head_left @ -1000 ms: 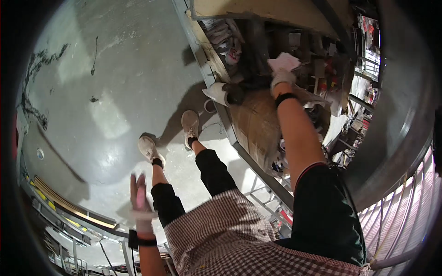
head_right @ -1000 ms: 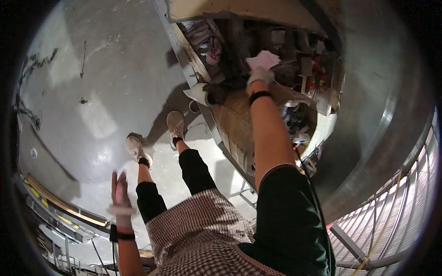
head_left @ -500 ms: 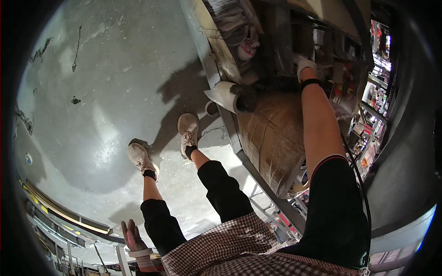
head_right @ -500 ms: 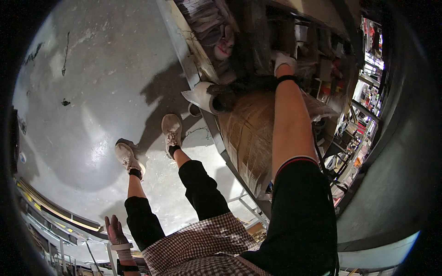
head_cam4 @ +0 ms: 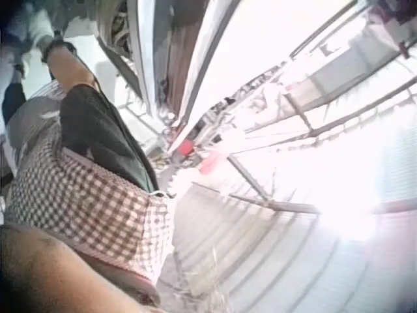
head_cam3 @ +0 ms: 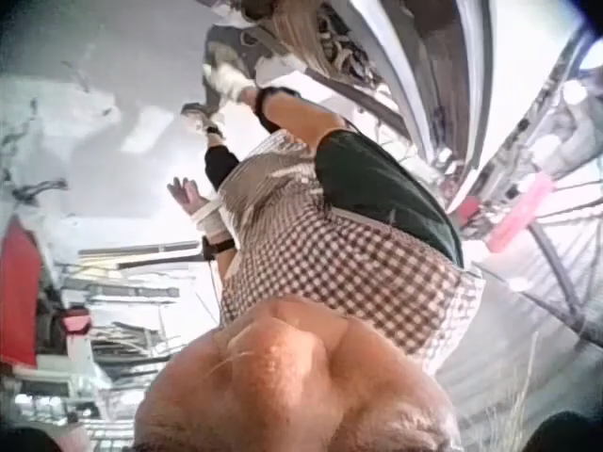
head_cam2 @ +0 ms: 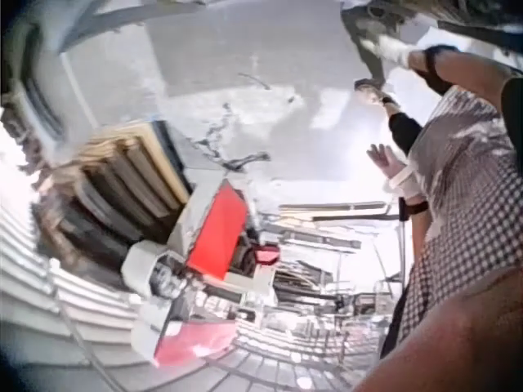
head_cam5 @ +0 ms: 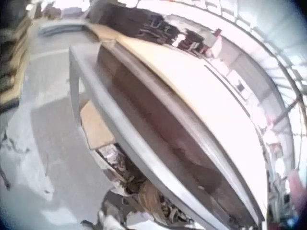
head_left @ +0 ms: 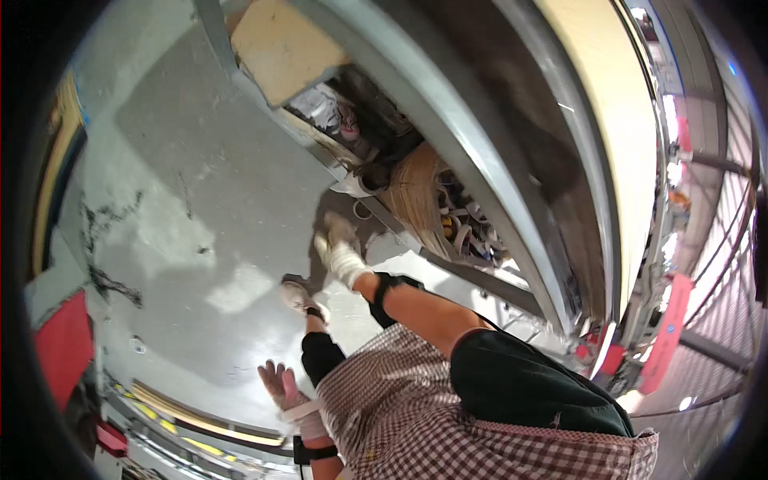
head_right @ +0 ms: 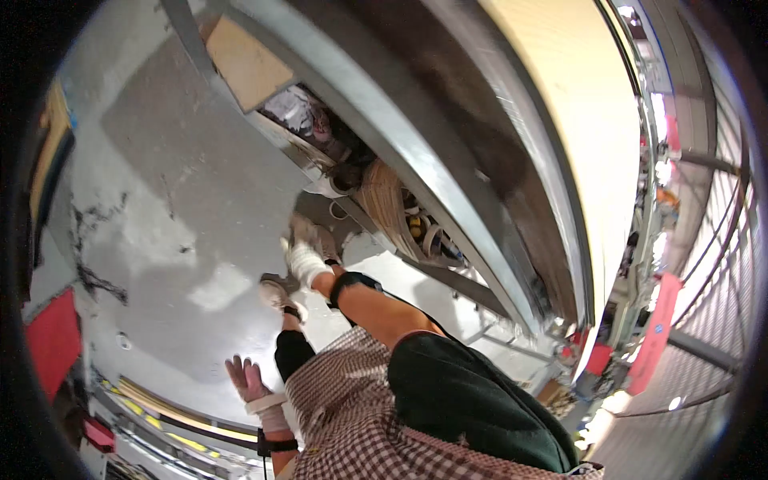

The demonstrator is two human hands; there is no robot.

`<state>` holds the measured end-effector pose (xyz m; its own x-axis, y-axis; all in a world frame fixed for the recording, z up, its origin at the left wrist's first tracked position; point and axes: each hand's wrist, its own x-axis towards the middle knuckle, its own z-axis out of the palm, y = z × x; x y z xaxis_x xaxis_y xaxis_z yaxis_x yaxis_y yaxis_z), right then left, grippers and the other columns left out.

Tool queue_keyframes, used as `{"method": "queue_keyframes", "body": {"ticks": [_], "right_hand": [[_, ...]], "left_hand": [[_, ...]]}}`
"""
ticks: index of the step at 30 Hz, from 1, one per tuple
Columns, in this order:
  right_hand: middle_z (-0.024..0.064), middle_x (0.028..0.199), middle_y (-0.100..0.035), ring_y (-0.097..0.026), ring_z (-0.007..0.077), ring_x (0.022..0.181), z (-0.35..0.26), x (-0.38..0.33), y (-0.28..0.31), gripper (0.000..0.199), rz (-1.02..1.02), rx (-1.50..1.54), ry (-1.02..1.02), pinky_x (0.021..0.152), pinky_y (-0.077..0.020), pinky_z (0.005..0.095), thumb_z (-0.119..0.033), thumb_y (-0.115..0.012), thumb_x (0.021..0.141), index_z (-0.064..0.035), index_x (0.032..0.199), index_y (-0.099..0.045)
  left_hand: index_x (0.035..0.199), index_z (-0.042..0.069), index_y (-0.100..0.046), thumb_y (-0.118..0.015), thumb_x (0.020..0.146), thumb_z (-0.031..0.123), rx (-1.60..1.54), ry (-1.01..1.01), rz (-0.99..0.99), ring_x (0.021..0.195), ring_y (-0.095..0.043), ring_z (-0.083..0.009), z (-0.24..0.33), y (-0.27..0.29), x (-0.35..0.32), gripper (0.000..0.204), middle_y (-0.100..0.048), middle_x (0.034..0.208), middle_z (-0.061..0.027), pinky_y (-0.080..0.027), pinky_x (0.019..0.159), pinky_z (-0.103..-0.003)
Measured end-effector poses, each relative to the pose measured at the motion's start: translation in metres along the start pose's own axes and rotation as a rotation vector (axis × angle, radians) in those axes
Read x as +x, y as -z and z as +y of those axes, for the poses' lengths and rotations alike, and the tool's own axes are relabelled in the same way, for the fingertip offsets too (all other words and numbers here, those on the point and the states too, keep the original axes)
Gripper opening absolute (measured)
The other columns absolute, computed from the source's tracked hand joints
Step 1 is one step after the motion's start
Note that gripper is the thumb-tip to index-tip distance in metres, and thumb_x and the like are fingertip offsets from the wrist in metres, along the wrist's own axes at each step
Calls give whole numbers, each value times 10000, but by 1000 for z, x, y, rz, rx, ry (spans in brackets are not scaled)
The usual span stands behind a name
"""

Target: Apply product certificates to cardboard sheets and pack them into boxes.

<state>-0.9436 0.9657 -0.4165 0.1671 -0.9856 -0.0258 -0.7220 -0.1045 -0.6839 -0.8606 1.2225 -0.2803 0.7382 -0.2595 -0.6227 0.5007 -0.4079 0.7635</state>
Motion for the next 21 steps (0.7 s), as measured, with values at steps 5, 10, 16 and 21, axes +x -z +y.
{"method": "queue_keyframes", "body": {"ticks": [5,10,16,21], "right_hand": [[173,1031,-589,-574,325,963,-110,-65,193,409,-476,263,146,857,-457,387,-194,-582,841,-22,1199,-485],[126,827,-618,-609,280,740,-133,-78,323,312,-278,364,222,662,-495,348,-125,-587,846,4,1123,-522],[113,776,-601,-587,264,711,-80,-99,395,231,-157,239,276,641,-478,362,-152,-599,838,-44,1041,-579],[121,816,-606,-583,302,788,-34,-129,450,216,-272,222,424,698,-471,392,-203,-604,835,-59,996,-598]], "left_hand": [[1410,28,-225,-565,890,148,-191,-280,-296,1199,-418,-267,59,6,-19,633,-353,1382,-164,-358,1008,-346],[1375,61,-324,-532,922,189,-149,-274,-261,1147,-478,-264,127,11,-78,514,-439,1321,-155,-372,1011,-382],[1351,68,-375,-543,920,199,-151,-268,-146,1075,-525,-240,90,20,-140,481,-477,1285,-143,-434,931,-324],[1333,61,-402,-536,923,179,-100,-247,-87,915,-570,-160,61,-22,-229,447,-535,1217,-134,-495,785,-267]]}}
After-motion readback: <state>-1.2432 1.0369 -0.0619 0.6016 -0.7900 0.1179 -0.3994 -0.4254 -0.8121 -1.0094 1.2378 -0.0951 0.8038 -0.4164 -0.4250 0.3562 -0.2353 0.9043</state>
